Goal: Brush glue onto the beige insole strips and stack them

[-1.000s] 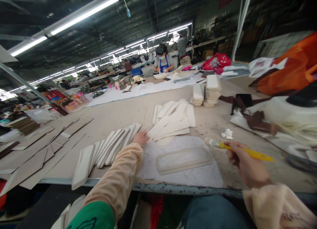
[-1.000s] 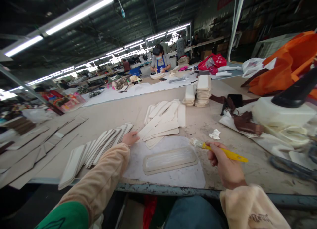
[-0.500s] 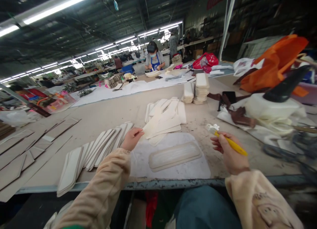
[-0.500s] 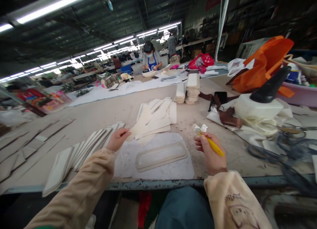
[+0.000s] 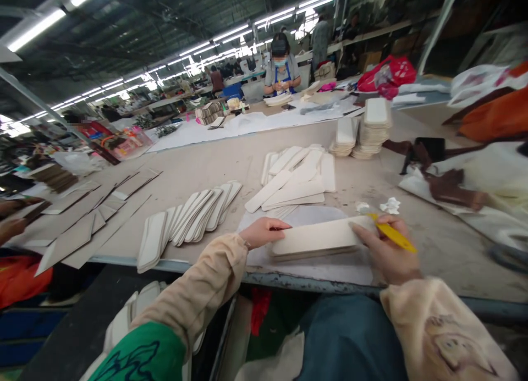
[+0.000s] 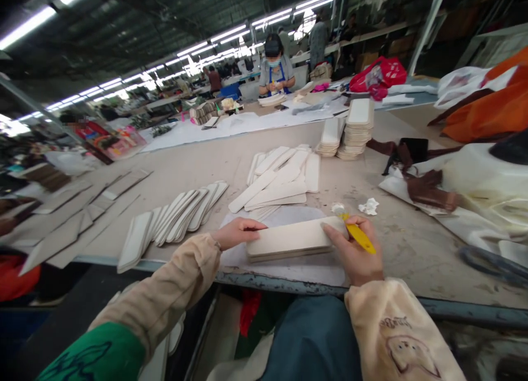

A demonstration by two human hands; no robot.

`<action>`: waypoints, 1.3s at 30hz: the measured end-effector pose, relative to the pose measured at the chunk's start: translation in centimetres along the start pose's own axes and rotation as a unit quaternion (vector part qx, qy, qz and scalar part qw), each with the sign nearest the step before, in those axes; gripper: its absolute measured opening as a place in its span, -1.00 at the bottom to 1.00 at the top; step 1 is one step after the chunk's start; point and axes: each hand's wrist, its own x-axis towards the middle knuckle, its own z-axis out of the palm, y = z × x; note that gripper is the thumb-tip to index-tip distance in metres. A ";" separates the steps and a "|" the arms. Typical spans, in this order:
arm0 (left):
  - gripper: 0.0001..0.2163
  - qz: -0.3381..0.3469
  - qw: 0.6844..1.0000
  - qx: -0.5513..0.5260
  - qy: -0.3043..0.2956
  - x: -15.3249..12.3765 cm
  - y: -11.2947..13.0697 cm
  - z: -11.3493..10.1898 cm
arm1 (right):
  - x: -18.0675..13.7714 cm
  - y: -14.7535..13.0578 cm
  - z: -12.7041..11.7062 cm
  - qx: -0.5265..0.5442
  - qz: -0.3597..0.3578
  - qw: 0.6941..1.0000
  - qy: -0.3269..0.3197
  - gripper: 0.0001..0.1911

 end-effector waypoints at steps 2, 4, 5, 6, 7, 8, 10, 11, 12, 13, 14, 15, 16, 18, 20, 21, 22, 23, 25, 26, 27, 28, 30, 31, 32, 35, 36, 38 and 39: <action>-0.67 -0.037 0.998 -0.032 0.027 0.3 -1.2 -0.4 | 0.1 0.7 0.4 -0.013 -0.012 1.000 0.008 -0.52; -0.65 -0.073 0.995 -0.024 0.064 0.5 -2.1 -0.7 | 0.3 1.5 0.8 -0.048 -0.026 0.998 0.000 -0.53; -0.66 -0.085 0.993 -0.013 0.077 0.6 -2.5 -0.7 | 0.3 1.8 1.0 -0.070 -0.027 0.997 -0.002 -0.52; -0.67 -0.094 0.992 -0.003 0.086 0.7 -2.9 -0.8 | 0.3 2.2 1.2 -0.093 -0.025 0.995 -0.006 -0.52; -0.68 -0.098 0.991 0.009 0.095 0.7 -3.2 -0.8 | 0.4 2.4 1.3 -0.115 -0.022 0.993 -0.010 -0.51; -0.70 -0.100 0.989 0.025 0.102 0.8 -3.4 -0.8 | 0.4 2.6 1.4 -0.136 -0.019 0.990 -0.015 -0.49; -0.71 -0.102 0.986 0.067 0.109 0.9 -3.7 -0.8 | 0.5 2.8 1.5 -0.171 -0.016 0.985 -0.021 -0.47; -0.72 -0.103 0.984 0.093 0.111 0.9 -3.9 -0.7 | 0.4 2.8 1.5 -0.188 -0.012 0.982 -0.025 -0.46; -0.72 -0.106 0.981 0.118 0.111 0.9 -4.0 -0.7 | 0.4 2.7 1.4 -0.205 -0.007 0.978 -0.027 -0.46; -0.73 -0.110 0.978 0.138 0.110 0.9 -4.1 -0.6 | 0.4 2.6 1.4 -0.222 -0.002 0.975 -0.028 -0.48; -0.73 -0.113 0.976 0.151 0.108 0.9 -4.1 -0.5 | 0.3 2.5 1.4 -0.237 0.004 0.971 -0.030 -0.50; -0.73 -0.115 0.974 0.162 0.107 0.9 -4.2 -0.5 | 0.2 2.3 1.4 -0.249 0.006 0.968 -0.031 -0.52; -0.74 -0.116 0.972 0.172 0.106 0.9 -4.2 -0.4 | 0.1 2.2 1.5 -0.258 0.006 0.966 -0.033 -0.54; -0.75 -0.116 0.969 0.191 0.107 0.9 -4.3 -0.3 | -0.1 2.1 1.6 -0.267 -0.002 0.963 -0.035 -0.58; -0.75 -0.115 0.966 0.206 0.109 0.8 -4.2 -0.3 | 0.0 2.4 1.7 -0.277 -0.015 0.960 -0.035 -0.58; -0.75 -0.113 0.964 0.213 0.110 0.7 -4.2 -0.2 | 0.0 2.6 1.7 -0.286 -0.022 0.958 -0.034 -0.57; -0.76 -0.111 0.963 0.219 0.109 0.7 -4.1 -0.2 | 0.2 2.9 1.7 -0.295 -0.030 0.955 -0.034 -0.56; -0.76 -0.107 0.962 0.225 0.108 0.6 -4.0 -0.2 | 0.3 3.2 1.6 -0.304 -0.038 0.951 -0.035 -0.55; -0.78 -0.101 0.961 0.237 0.104 0.5 -3.9 -0.1 | 0.6 3.6 1.5 -0.320 -0.053 0.945 -0.043 -0.55; -0.79 -0.099 0.959 0.244 0.102 0.5 -3.9 -0.1 | 0.7 3.7 1.4 -0.326 -0.058 0.942 -0.049 -0.56; -0.80 -0.095 0.958 0.250 0.101 0.5 -3.8 -0.1 | 0.8 3.8 1.4 -0.330 -0.062 0.940 -0.054 -0.58; -0.81 -0.092 0.957 0.258 0.100 0.5 -3.8 -0.1 | 0.9 3.7 1.3 -0.332 -0.066 0.939 -0.058 -0.60; -0.82 -0.078 0.953 0.278 0.095 0.5 -3.9 0.0 | 0.9 3.5 1.3 -0.333 -0.073 0.938 -0.064 -0.64; -0.82 -0.070 0.950 0.290 0.092 0.5 -3.9 -0.1 | 1.0 3.3 1.3 -0.334 -0.077 0.937 -0.066 -0.66; -0.82 -0.064 0.947 0.302 0.092 0.5 -3.9 -0.1 | 1.0 3.1 1.2 -0.335 -0.080 0.936 -0.071 -0.68; -0.82 -0.057 0.937 0.331 0.092 0.6 -3.9 -0.1 | 1.1 2.8 1.2 -0.338 -0.077 0.933 -0.091 -0.73; -0.81 -0.059 0.935 0.337 0.092 0.6 -3.8 -0.1 | 1.1 2.7 1.2 -0.340 -0.073 0.933 -0.095 -0.74; -0.80 -0.064 0.933 0.344 0.087 0.5 -3.6 0.0 | 1.2 2.7 1.1 -0.342 -0.068 0.932 -0.101 -0.76; -0.81 -0.064 0.932 0.347 0.085 0.5 -3.5 0.0 | 1.2 2.8 1.1 -0.344 -0.071 0.931 -0.103 -0.76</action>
